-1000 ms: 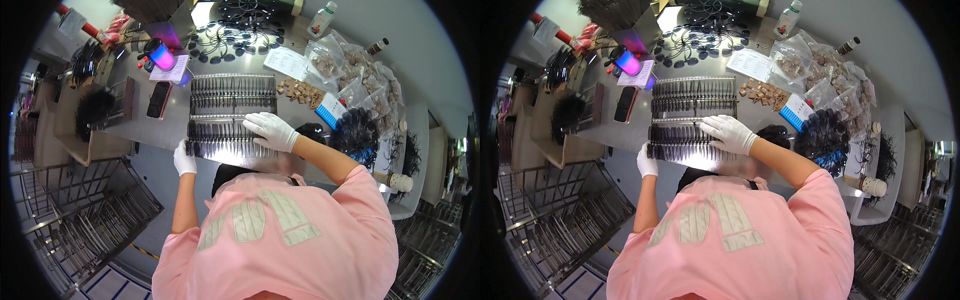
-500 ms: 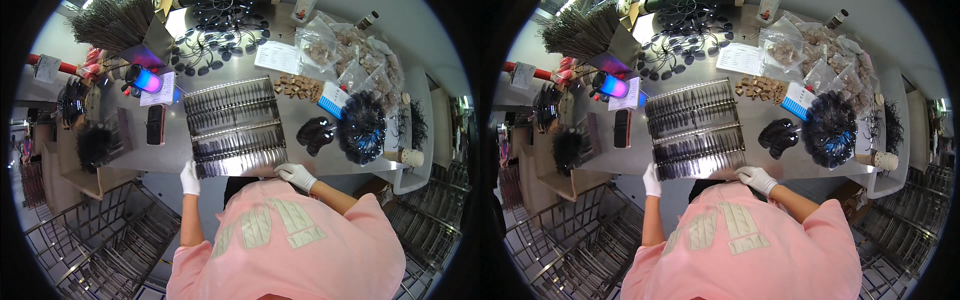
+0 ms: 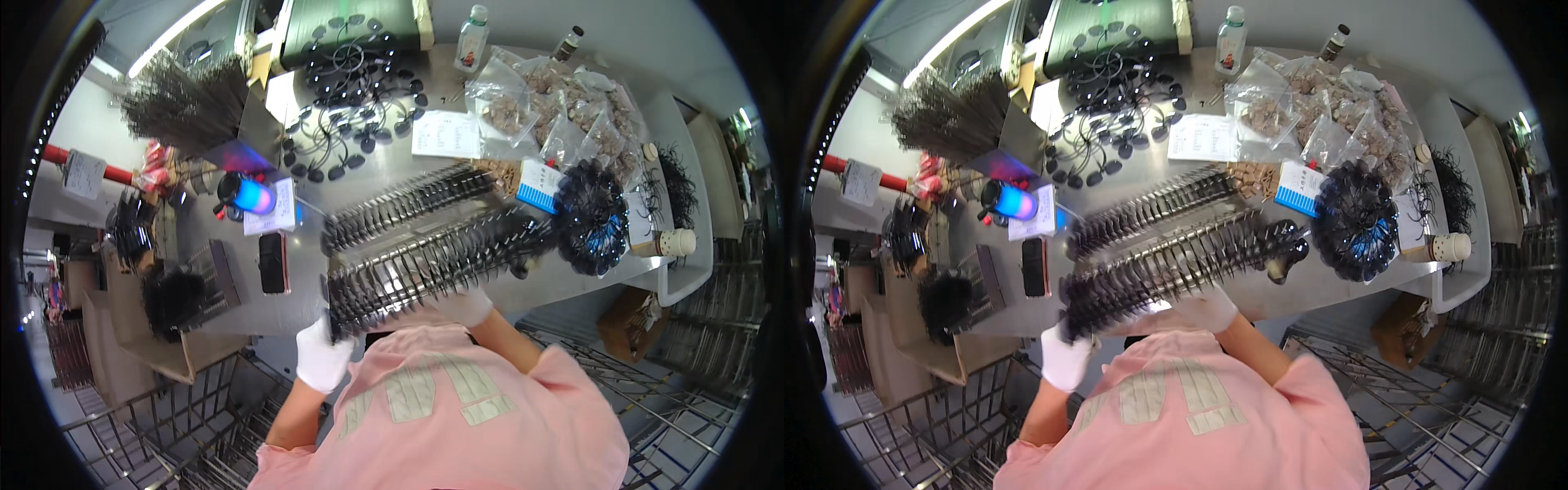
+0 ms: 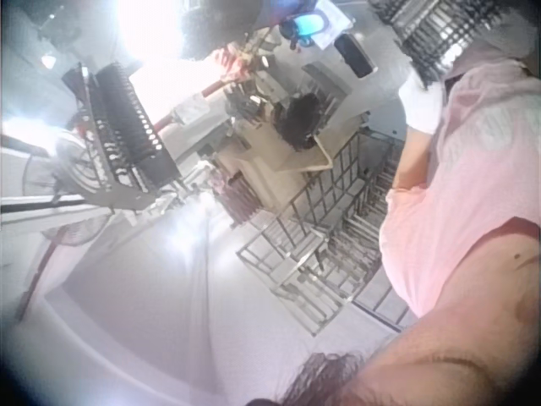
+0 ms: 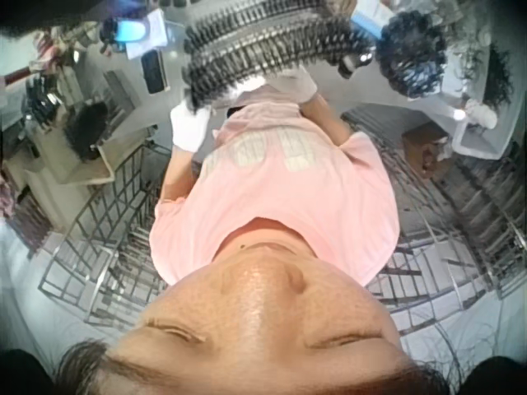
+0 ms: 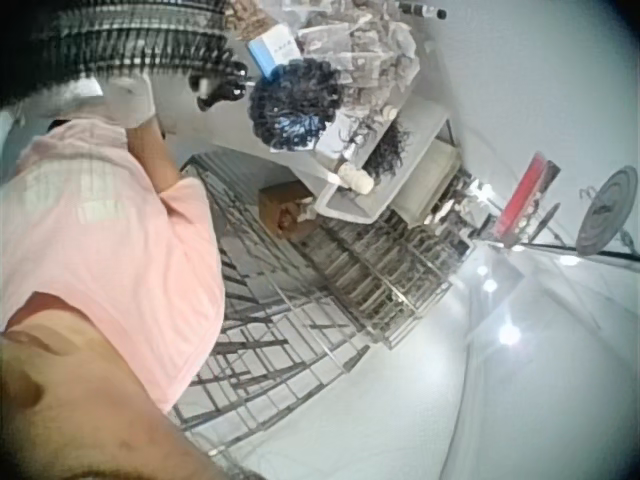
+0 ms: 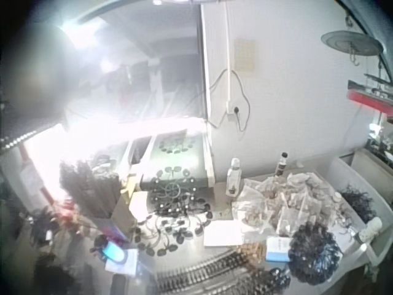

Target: The person walks to a workstation and repeatedly picks up black decorative items, places them into a metal rack, and secures them with rubber bands. The person handles the items one at a time, adjusts the rack, and moves between the table and a nearby bin.

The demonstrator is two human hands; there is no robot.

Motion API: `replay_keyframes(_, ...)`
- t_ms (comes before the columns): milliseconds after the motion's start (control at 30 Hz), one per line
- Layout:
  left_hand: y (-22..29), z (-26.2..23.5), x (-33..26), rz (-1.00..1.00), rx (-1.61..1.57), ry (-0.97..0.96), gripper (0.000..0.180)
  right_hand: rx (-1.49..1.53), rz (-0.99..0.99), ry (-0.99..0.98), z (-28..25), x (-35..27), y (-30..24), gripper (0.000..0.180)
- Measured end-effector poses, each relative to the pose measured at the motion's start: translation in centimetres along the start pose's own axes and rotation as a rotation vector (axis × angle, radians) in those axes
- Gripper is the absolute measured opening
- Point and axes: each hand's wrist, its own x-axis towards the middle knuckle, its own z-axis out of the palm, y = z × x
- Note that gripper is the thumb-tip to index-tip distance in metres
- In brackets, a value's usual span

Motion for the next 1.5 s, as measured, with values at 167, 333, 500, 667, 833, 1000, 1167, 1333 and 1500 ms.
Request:
replay_keyframes(167, 2.4, 2.7, 14.7, 0.280, 0.208, -0.882, 0.040, 0.273, -0.376, 0.223, 5.7, -3.0, -15.3, 0.031)
replay_keyframes(333, -0.7, 22.7, 30.0, 0.662, 0.625, -0.129, 0.033, -0.471, -0.306, 0.944, 11.8, -8.4, -19.8, 0.014)
replay_keyframes(500, -0.3, 23.6, 31.6, 0.687, 0.789, -0.216, 0.014, -0.513, -0.404, 1.082, 11.8, -10.4, -17.8, 0.014)
replay_keyframes(667, 8.1, 14.4, 24.0, 0.986, -0.160, -0.210, 0.029, -0.396, -0.321, 1.008, 8.0, -7.4, -16.5, 0.008)
replay_keyframes(833, 15.4, 11.0, 14.1, 1.277, 0.455, -0.380, 0.042, -0.356, -0.354, 0.716, 6.9, -2.1, -14.9, 0.019)
replay_keyframes(1000, 15.2, 9.9, 12.4, 1.169, 0.911, -0.162, 0.020, -0.348, -0.235, 0.605, 7.3, 1.4, -14.2, 0.026)
replay_keyframes(1167, 14.6, 8.1, 14.1, 0.995, 0.681, -0.261, 0.023, -0.342, -0.258, 0.380, 7.4, 2.7, -14.4, 0.031)
replay_keyframes(1333, 17.8, 7.3, 10.8, 1.062, 0.587, 0.127, 0.034, -0.479, -0.228, 0.416, 5.8, 4.9, -17.2, 0.034)
replay_keyframes(1500, 20.5, 9.9, 3.4, 1.154, 1.024, -0.046, 0.073, -0.361, -0.160, 0.454, 5.4, 9.5, -27.2, 0.016)
